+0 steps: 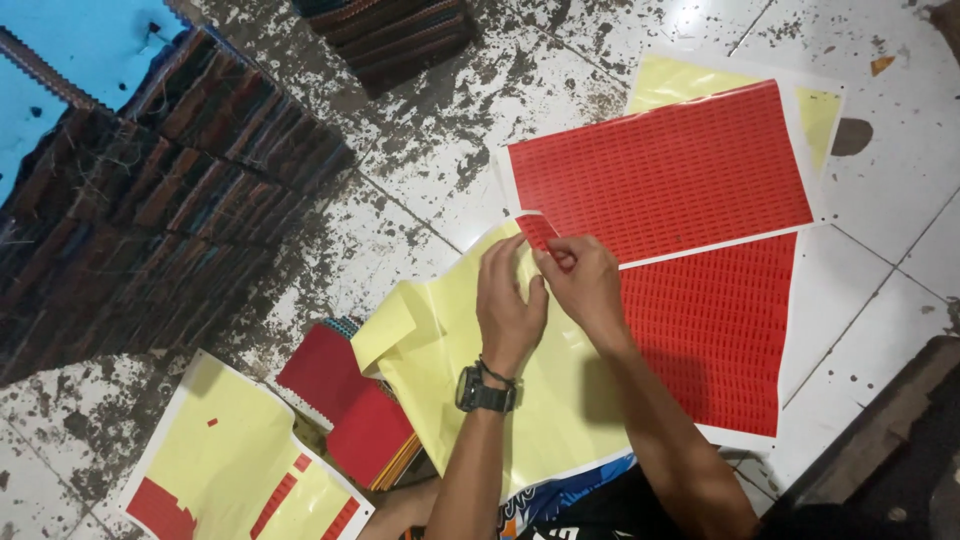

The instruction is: The person sits on a tiled floor and peels small red stickers from a large red sheet with a grid pattern. They then place the stickers onto a stack of colorful rectangular cards, pressing them down to adhere.

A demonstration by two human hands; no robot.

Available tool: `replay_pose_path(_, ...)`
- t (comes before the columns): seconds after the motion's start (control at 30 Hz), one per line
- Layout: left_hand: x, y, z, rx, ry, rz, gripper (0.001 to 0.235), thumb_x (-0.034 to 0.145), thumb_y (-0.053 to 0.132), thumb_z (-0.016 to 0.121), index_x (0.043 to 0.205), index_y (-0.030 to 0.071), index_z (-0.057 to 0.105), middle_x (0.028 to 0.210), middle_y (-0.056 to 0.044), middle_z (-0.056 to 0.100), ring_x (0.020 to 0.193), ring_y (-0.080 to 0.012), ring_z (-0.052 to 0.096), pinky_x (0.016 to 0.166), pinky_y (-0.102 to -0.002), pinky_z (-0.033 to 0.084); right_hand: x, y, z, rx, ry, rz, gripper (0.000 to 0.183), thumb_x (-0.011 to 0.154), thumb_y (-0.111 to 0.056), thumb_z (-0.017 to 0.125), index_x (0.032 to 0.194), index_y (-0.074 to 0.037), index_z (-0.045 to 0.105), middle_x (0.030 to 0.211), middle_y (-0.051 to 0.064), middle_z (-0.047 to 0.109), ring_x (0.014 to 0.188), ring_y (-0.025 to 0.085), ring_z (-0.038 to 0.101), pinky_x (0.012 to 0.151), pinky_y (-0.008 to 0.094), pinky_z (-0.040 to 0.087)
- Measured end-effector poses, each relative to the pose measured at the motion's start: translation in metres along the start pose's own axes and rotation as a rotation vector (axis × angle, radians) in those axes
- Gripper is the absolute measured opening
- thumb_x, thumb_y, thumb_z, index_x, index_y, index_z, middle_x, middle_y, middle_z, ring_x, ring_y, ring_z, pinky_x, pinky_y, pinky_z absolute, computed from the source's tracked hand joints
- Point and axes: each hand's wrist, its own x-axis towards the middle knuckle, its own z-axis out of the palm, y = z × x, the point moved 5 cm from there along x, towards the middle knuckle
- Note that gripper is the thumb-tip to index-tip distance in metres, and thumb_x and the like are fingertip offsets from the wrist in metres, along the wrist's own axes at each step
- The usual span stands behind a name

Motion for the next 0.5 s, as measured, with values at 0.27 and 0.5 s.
replay_pose_path(0.27, 0.008, 0.013, 0.001, 0.23, -0.265, 0.034, 0.078, 0.084, 0.007, 0.058, 0.157, 0.019, 0.032, 0.138, -0.011, 0.062, 0.115, -0.0342, 0.061, 0.094, -0.054, 0.055, -0.003, 0.008, 0.007, -0.071, 0.059, 0.08, 0.018, 0.078, -0.021, 0.086, 0.095, -0.018, 0.084, 0.073, 0.006, 0.074, 0.074, 0.025, 0.074, 0.062, 0.033, 0.058)
replay_pose_path(0.5, 0.013, 0.018, -0.015, -0.08, -0.253, -0.301, 0.083, 0.073, 0.014, 0.057, 0.153, 0.019, 0.036, 0.132, -0.009, 0.069, 0.075, -0.0199, 0.058, 0.074, -0.037, 0.051, -0.013, 0.014, 0.01, 0.498, 0.094, 0.271, 0.024, 0.084, -0.019, 0.085, 0.105, -0.01, 0.078, 0.083, 0.006, 0.074, 0.076, 0.007, 0.064, 0.066, 0.025, 0.056)
